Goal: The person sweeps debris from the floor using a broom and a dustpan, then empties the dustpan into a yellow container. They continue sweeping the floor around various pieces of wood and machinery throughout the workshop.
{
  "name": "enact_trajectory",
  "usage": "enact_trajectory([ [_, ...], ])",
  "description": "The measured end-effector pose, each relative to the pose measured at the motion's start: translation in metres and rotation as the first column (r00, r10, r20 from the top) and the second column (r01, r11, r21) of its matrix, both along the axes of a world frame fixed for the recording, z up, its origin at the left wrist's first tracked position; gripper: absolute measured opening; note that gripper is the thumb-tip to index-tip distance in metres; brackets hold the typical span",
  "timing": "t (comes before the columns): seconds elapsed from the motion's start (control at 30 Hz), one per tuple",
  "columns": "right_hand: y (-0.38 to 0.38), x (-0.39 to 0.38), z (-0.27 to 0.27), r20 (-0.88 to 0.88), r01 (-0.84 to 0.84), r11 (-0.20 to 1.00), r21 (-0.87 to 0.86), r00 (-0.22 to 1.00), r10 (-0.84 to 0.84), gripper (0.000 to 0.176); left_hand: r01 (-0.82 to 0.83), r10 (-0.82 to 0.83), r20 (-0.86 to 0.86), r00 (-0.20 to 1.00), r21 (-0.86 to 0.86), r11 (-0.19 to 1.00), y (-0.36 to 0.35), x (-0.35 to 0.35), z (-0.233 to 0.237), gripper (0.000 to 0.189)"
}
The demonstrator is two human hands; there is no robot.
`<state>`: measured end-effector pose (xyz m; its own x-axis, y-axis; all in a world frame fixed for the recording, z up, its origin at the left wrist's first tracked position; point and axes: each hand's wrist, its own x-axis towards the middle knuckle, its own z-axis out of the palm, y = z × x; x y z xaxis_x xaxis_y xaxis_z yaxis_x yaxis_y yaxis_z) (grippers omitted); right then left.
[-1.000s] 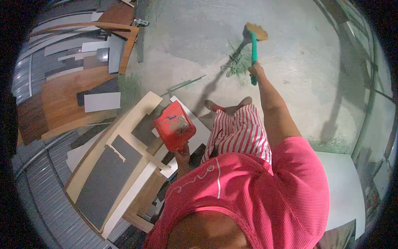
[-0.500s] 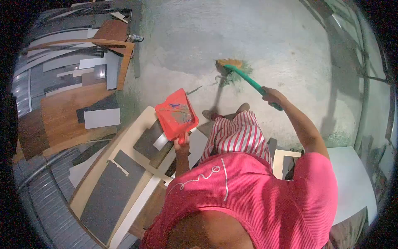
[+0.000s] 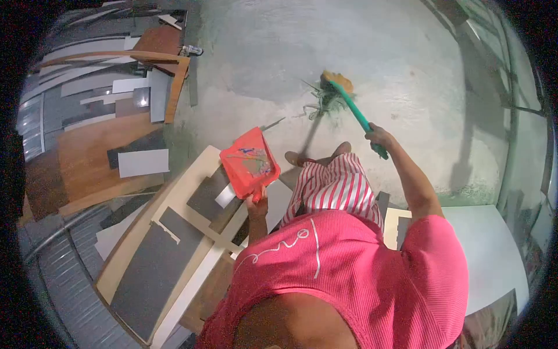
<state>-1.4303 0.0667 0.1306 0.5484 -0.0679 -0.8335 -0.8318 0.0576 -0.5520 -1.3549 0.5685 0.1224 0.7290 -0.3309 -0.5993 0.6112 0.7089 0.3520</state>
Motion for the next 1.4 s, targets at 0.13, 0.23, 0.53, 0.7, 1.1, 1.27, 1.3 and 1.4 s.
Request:
enact_trajectory([
  [0.13,0.019,-0.013,0.025,0.042,0.175,0.984,0.028,0.984,-0.176,0.058,-0.103,0.118,-0.100,0.988,0.144,0.984,0.005,-0.016,0.000,0.039],
  [0.23,0.039,0.009,0.031,0.074,0.244,0.960,0.140,0.964,-0.256,0.059,-0.139,0.182,-0.139,0.973,0.273,0.952,0.004,-0.019,0.001,0.037],
  [0.53,0.124,0.120,-0.067,-0.330,0.590,0.178,0.788,0.648,-0.686,0.022,-0.010,0.047,-0.126,0.991,0.275,0.961,0.009,-0.012,0.002,0.035],
  [0.7,0.145,0.093,-0.082,-0.639,0.713,-0.149,0.685,0.491,-0.592,0.030,0.085,0.017,-0.346,0.938,0.278,0.957,0.029,0.035,-0.028,0.035],
  [1.1,0.179,-0.082,0.036,-0.037,0.633,0.688,0.355,0.745,-0.666,0.061,0.310,-0.171,-0.360,0.917,0.377,0.873,0.009,0.119,-0.127,0.028],
  [1.27,0.190,-0.084,0.015,0.033,0.575,0.818,-0.001,0.818,-0.574,0.063,0.588,-0.381,-0.479,0.791,0.419,0.692,0.002,0.153,-0.215,0.025],
  [1.3,0.193,-0.083,-0.002,0.063,0.585,0.811,-0.001,0.810,-0.584,0.063,0.633,-0.403,-0.505,0.763,0.455,0.626,-0.002,0.158,-0.235,0.024],
  [1.4,0.204,-0.080,-0.056,0.004,0.660,0.751,-0.037,0.751,-0.660,0.061,0.751,-0.477,-0.581,0.659,0.475,0.460,0.001,0.165,-0.311,0.023],
])
